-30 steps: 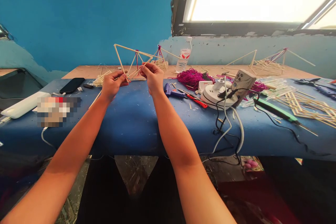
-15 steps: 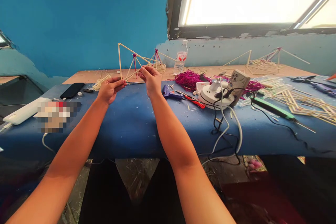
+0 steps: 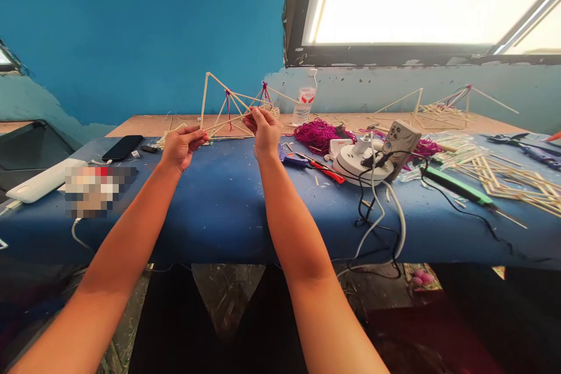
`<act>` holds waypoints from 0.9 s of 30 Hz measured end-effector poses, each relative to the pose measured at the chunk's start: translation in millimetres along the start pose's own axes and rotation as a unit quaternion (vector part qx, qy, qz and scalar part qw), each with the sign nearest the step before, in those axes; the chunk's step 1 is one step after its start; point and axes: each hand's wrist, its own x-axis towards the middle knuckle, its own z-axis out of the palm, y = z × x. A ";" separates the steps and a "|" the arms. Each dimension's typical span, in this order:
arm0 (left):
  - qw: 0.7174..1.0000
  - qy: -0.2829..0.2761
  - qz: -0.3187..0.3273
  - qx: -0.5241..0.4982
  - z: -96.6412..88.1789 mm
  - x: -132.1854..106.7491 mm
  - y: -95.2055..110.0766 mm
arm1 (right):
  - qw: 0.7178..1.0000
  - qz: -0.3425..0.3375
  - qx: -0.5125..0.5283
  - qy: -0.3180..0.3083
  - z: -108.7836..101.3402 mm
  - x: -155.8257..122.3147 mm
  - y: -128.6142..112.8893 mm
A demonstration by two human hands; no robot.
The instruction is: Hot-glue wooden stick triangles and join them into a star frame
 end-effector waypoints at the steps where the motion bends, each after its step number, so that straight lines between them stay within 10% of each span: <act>1: 1.000 0.010 0.010 -0.007 0.3 0.2 0.4 | 1.000 0.006 -0.014 0.006 0.7 -0.9 -1.0; 11: 0.987 0.101 0.119 -0.022 -2.1 5.8 0.2 | 0.994 0.090 -0.059 -0.024 2.9 -7.7 -1.9; 27: 0.981 0.152 0.122 -0.001 -3.7 7.8 0.5 | 0.992 0.100 -0.056 -0.048 7.7 -11.2 -1.1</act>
